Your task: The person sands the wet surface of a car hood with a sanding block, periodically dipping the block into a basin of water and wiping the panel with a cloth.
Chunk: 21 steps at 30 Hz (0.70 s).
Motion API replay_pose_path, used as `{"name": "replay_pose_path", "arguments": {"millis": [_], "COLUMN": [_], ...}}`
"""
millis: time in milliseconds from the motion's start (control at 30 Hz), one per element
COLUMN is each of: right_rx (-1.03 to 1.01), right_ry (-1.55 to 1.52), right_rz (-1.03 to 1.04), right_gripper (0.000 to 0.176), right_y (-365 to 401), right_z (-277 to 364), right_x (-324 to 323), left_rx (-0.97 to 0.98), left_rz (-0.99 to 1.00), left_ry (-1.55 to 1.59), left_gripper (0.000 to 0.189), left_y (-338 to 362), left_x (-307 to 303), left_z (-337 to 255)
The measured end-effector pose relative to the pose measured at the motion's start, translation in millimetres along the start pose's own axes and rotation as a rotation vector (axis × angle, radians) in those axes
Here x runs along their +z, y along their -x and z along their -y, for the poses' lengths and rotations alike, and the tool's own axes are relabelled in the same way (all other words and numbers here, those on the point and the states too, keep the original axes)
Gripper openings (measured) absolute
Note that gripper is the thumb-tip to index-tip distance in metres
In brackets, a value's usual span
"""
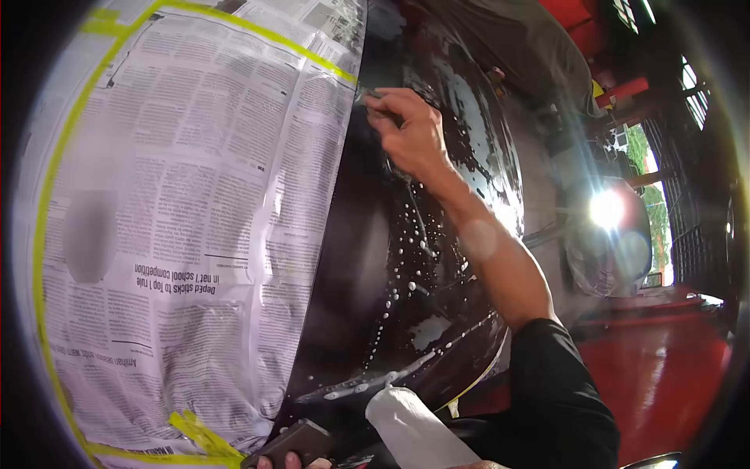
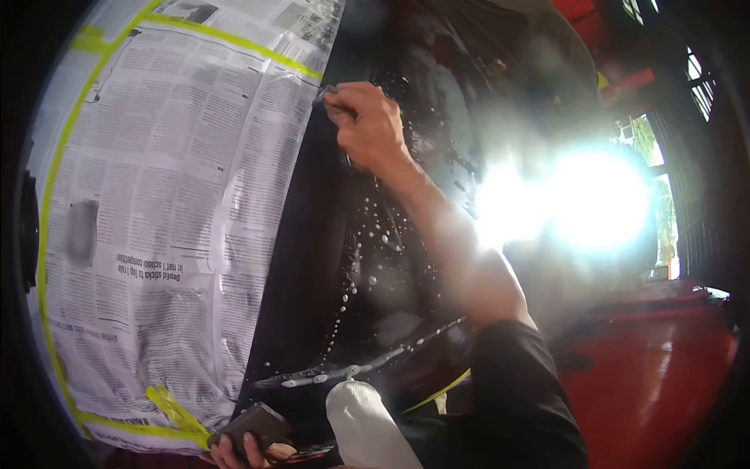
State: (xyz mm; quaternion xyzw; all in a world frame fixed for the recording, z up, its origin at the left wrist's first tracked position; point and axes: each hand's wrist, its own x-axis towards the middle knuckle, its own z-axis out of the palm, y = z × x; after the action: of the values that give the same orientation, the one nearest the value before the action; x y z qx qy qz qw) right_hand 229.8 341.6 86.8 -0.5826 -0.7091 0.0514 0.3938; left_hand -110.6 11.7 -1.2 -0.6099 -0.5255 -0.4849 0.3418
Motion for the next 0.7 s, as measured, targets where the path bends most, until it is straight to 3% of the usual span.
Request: {"name": "replay_pose_path", "arguments": {"millis": [100, 167, 300, 400, 433, 633, 700], "right_rx": [-0.027, -0.005, -0.081, 0.011, -0.051, 0.043, 0.103], "right_ry": [0.062, 0.068, 0.053, 0.25, 0.288, 0.173, 0.097], "right_rz": [0.017, 0.022, -0.075, -0.051, -0.05, 0.015, 0.082], "right_gripper": [0.021, 0.021, 0.019, 0.02, 0.022, 0.022, 0.025], "right_y": [39.6, 66.5, -5.3, 40.1, 62.3, 6.6, 21.6], "right_z": [2.2, 5.3, -3.1, 19.2, 23.5, 7.3, 12.3], "right_x": [-14.7, -20.8, 8.9, -4.0, -8.1, -3.4, -11.3], "left_rx": [-0.037, -0.029, -0.023, -0.026, -0.033, -0.042, -0.046], "left_rz": [0.129, 0.09, 0.007, -0.027, -0.038, -0.064, -0.079], "left_ry": [0.028, 0.046, 0.073, 0.092, 0.097, 0.122, 0.124], "left_gripper": [0.048, 0.048, 0.048, 0.047, 0.047, 0.047, 0.047], "left_y": [-9.1, -7.6, 1.3, 1.3, 1.1, -0.7, -0.9], "left_x": [-9.3, -5.1, 2.8, 7.6, 8.6, 8.6, 10.3], "left_z": [0.1, 0.3, -2.7, -1.0, 0.3, -0.3, 2.2]}}
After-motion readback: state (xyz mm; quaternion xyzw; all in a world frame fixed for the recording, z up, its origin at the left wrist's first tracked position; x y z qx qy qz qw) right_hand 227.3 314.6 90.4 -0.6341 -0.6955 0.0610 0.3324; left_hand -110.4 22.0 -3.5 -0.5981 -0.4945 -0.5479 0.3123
